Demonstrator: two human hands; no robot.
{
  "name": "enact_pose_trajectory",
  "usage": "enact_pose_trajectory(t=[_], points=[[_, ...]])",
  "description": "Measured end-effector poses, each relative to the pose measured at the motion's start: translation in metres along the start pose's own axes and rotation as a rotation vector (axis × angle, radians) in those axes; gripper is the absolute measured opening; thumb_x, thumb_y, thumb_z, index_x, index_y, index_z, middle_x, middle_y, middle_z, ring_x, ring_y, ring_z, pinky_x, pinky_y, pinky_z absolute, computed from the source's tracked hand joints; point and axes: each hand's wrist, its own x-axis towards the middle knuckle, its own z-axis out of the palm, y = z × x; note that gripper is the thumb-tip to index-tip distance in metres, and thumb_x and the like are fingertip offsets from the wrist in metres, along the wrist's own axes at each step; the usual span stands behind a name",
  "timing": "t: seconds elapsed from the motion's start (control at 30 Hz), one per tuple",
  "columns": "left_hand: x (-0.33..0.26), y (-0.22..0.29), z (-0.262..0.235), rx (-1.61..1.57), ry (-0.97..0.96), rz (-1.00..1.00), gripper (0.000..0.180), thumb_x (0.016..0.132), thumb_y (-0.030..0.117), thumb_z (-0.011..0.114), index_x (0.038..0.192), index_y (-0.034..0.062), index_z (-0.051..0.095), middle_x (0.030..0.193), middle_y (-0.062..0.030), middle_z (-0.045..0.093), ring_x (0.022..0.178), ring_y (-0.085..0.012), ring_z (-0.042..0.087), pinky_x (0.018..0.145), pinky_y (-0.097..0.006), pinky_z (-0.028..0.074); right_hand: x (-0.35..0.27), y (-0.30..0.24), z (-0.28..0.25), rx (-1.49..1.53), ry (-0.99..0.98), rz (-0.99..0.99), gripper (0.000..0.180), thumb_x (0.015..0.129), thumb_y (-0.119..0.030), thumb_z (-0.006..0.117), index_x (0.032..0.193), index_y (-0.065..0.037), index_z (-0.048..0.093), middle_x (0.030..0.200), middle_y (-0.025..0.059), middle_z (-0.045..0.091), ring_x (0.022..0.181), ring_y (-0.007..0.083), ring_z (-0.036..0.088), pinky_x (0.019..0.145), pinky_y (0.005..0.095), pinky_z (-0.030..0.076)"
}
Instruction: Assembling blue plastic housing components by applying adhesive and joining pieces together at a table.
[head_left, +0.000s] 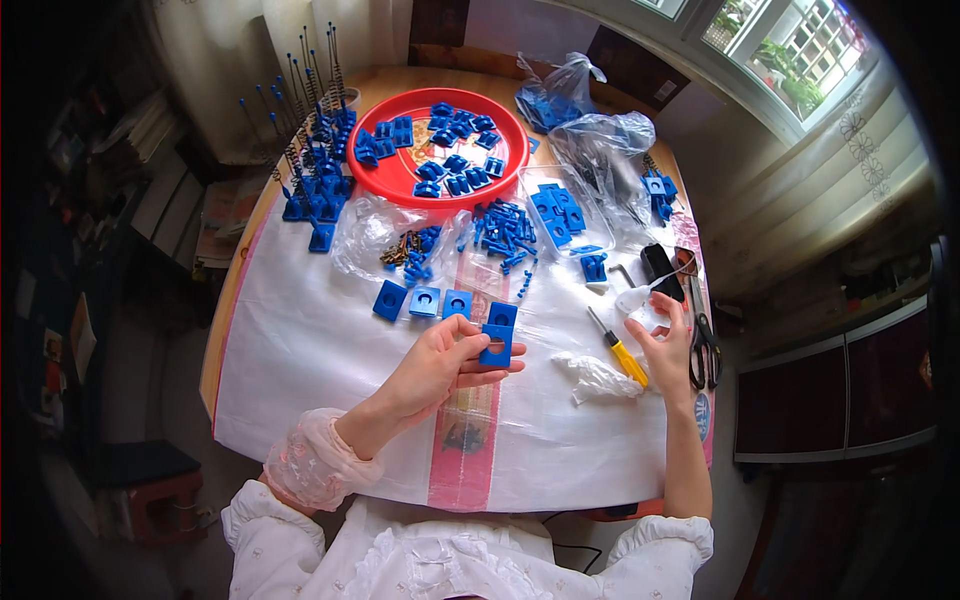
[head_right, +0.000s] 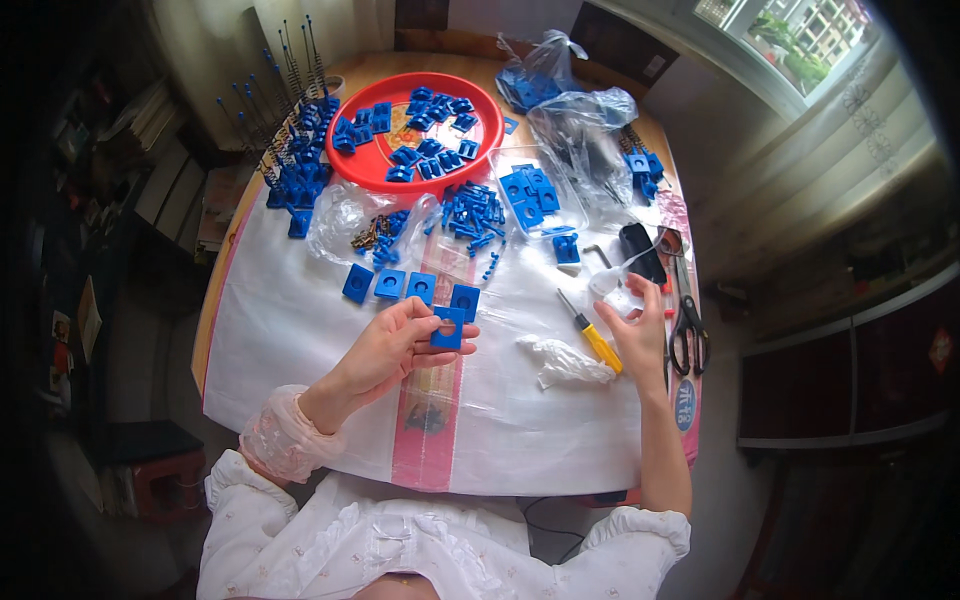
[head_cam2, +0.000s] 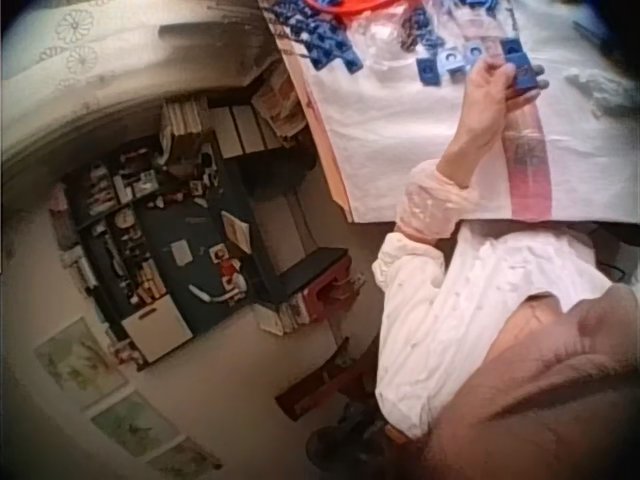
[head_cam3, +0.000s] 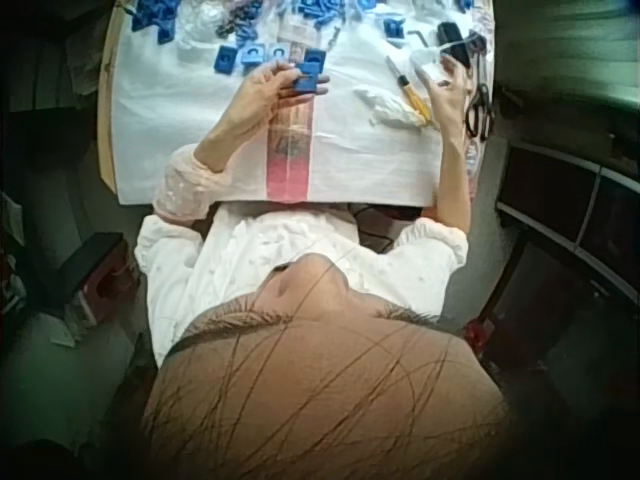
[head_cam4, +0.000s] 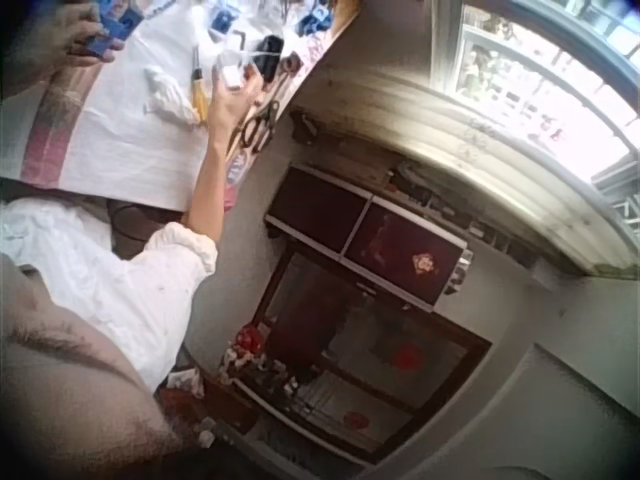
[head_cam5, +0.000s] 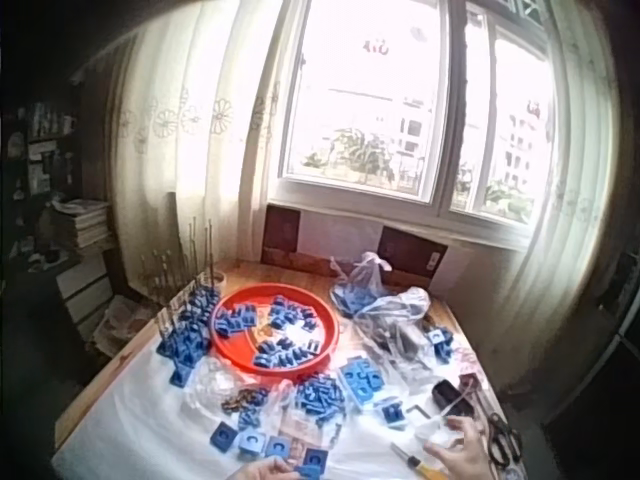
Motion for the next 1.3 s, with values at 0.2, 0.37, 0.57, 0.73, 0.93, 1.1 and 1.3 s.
enact_pose_trajectory(t=[0.2,0.37,0.57,0.73,0.93,1.1,1.3], points=[[-0.001,-0.001,-0.002,0.033,0.017,0.029,0.008,0.103,0.013,0.043,0.098,0.0074,0.041,0.121,-0.0259,0.061,0.109,-0.0304,0.065,0.081,-0.028,0.059,0.021,0.010,0.016,-0.083,0.021,-0.016,0.045,0.074,-0.017,0.081,0.109,0.002,0.061,0.102,0.0119,0.063,0.096,0.0228,0.060,0.081,0.0319,0.048],[0.002,-0.003,-0.004,0.023,0.029,0.043,0.008,0.104,0.013,0.041,0.099,0.0076,0.040,0.123,-0.0254,0.061,0.111,-0.0301,0.064,0.080,-0.028,0.059,0.025,0.026,0.021,-0.027,0.033,0.048,0.031,0.075,-0.017,0.079,0.096,0.002,0.066,0.092,0.0117,0.063,0.084,0.0230,0.063,0.075,0.0330,0.049],[0.005,-0.007,-0.007,0.064,0.060,0.060,0.007,0.102,0.014,0.044,0.100,0.0080,0.041,0.121,-0.0208,0.064,0.101,-0.0166,0.064,0.069,-0.022,0.054,0.024,0.025,0.025,0.022,0.042,0.113,0.027,0.078,-0.018,0.078,0.092,0.002,0.067,0.087,0.0082,0.063,0.075,0.0181,0.059,0.067,0.0322,0.048],[0.007,-0.011,-0.011,0.080,0.057,0.057,0.008,0.102,0.013,0.046,0.100,0.0081,0.041,0.115,-0.0171,0.067,0.072,-0.0020,0.050,0.056,-0.016,0.042,0.021,-0.003,0.015,0.146,-0.014,0.153,0.018,0.080,-0.013,0.076,0.086,-0.001,0.064,0.085,0.0032,0.065,0.072,0.0115,0.057,0.068,0.0285,0.048],[0.000,-0.003,-0.004,-0.013,0.033,0.008,0.010,0.102,0.015,0.048,0.100,0.0079,0.042,0.115,-0.0151,0.064,0.064,-0.0007,0.040,0.056,-0.015,0.040,0.012,-0.036,-0.001,0.574,-0.076,0.006,0.016,0.088,-0.008,0.068,0.098,-0.002,0.057,0.100,0.0144,0.071,0.088,0.0148,0.067,0.087,0.0259,0.050],[0.002,-0.004,-0.013,-0.112,-0.099,0.044,0.015,0.101,0.017,0.053,0.108,0.0055,0.046,0.122,-0.0129,0.059,0.071,-0.0026,0.046,0.062,-0.015,0.044,-0.004,-0.069,0.002,0.696,-0.165,-0.042,0.015,0.091,-0.004,0.064,0.100,-0.003,0.053,0.102,0.0186,0.070,0.094,0.0212,0.069,0.090,0.0318,0.051],[0.006,-0.013,-0.013,-0.305,-0.149,-0.018,0.038,0.098,0.024,0.059,0.127,0.0012,0.050,0.121,-0.0076,0.059,0.094,-0.0063,0.052,0.072,-0.016,0.046,-0.030,-0.065,0.027,0.778,-0.165,-0.041,0.017,0.094,-0.013,0.064,0.104,-0.001,0.057,0.091,0.0122,0.068,0.081,0.0161,0.064,0.078,0.0295,0.050]])
